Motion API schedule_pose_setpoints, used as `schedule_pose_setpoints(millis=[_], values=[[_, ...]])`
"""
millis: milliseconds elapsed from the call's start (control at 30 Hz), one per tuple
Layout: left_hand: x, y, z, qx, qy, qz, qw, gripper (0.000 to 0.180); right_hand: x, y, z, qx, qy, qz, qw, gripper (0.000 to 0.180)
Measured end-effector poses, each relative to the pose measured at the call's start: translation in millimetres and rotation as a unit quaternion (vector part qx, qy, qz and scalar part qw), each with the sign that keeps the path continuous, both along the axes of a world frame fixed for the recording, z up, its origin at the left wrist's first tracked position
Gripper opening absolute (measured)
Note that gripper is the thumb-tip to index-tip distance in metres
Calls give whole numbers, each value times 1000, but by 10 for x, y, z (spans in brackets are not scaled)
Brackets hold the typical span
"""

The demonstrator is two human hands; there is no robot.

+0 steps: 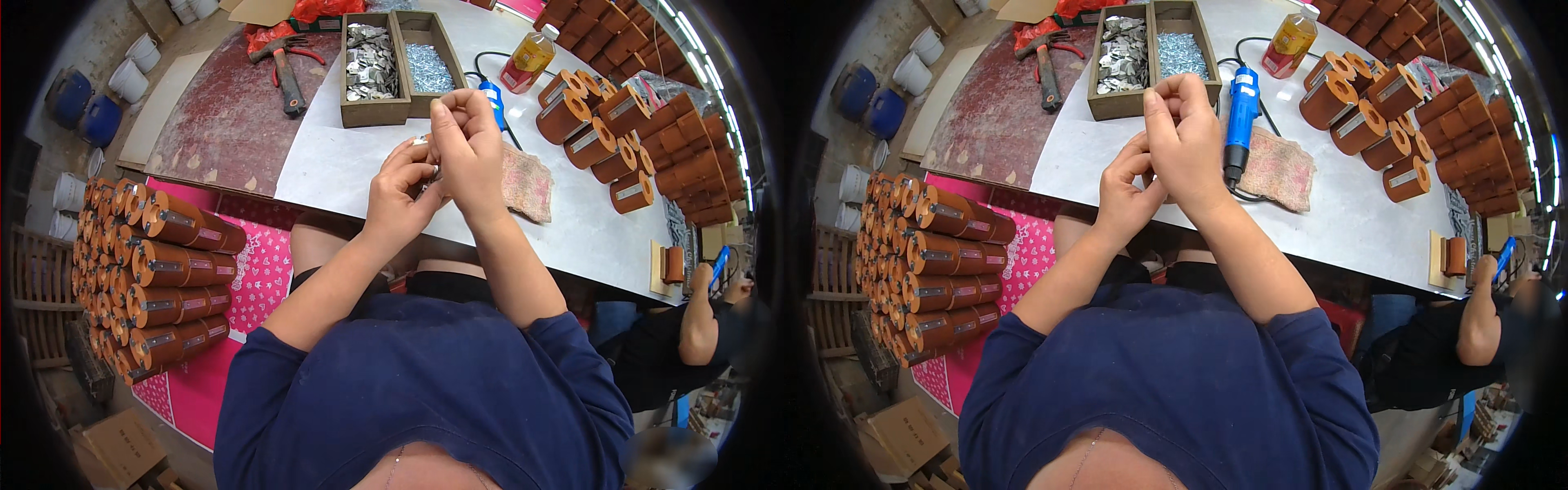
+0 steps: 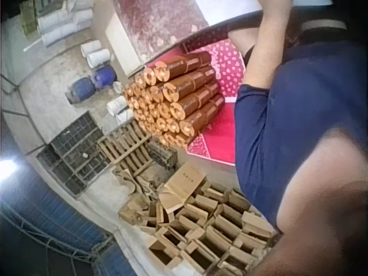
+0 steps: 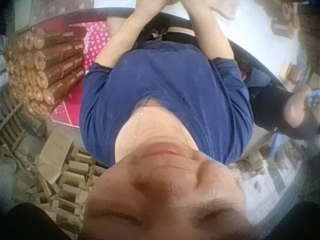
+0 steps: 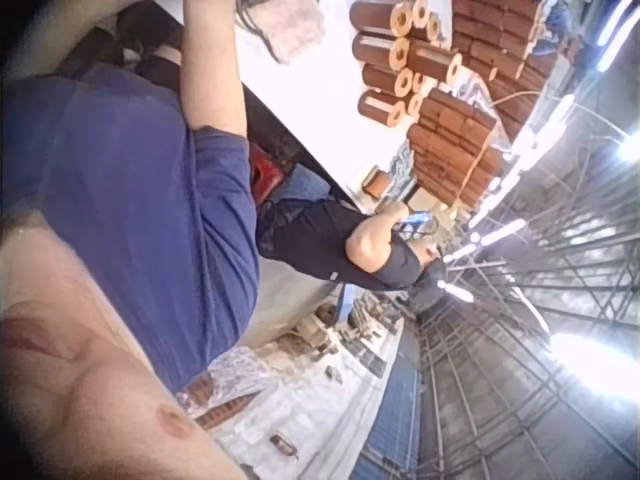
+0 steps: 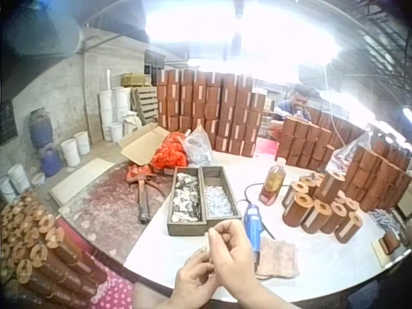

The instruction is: Assembling metal components and brackets into wooden cylindrical objects using an electric screwdriver.

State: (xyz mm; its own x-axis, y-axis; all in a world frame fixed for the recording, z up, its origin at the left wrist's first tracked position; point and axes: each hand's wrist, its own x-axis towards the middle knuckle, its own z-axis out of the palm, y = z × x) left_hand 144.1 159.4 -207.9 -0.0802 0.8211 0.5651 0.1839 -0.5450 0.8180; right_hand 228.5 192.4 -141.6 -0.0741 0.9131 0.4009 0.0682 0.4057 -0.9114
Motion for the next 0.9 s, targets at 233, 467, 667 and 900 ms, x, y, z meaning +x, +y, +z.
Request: schedule_pose_setpoints(millis=[233, 467, 667, 900], values=[[-94, -49, 175, -118, 0, -53, 992, 23, -35, 85, -49, -24, 75, 119, 990, 14], [-140, -19, 166, -106, -3, -78, 991, 23, 139, 126, -50, -77, 242, 307, 917, 13], [-161, 5, 129, -135, -66, -109, 983, 11, 161, 186, 1, -85, 192, 405, 890, 15], [-130, 43, 58, -29, 9, -44, 999, 6, 205, 96, -45, -63, 23, 75, 995, 20]])
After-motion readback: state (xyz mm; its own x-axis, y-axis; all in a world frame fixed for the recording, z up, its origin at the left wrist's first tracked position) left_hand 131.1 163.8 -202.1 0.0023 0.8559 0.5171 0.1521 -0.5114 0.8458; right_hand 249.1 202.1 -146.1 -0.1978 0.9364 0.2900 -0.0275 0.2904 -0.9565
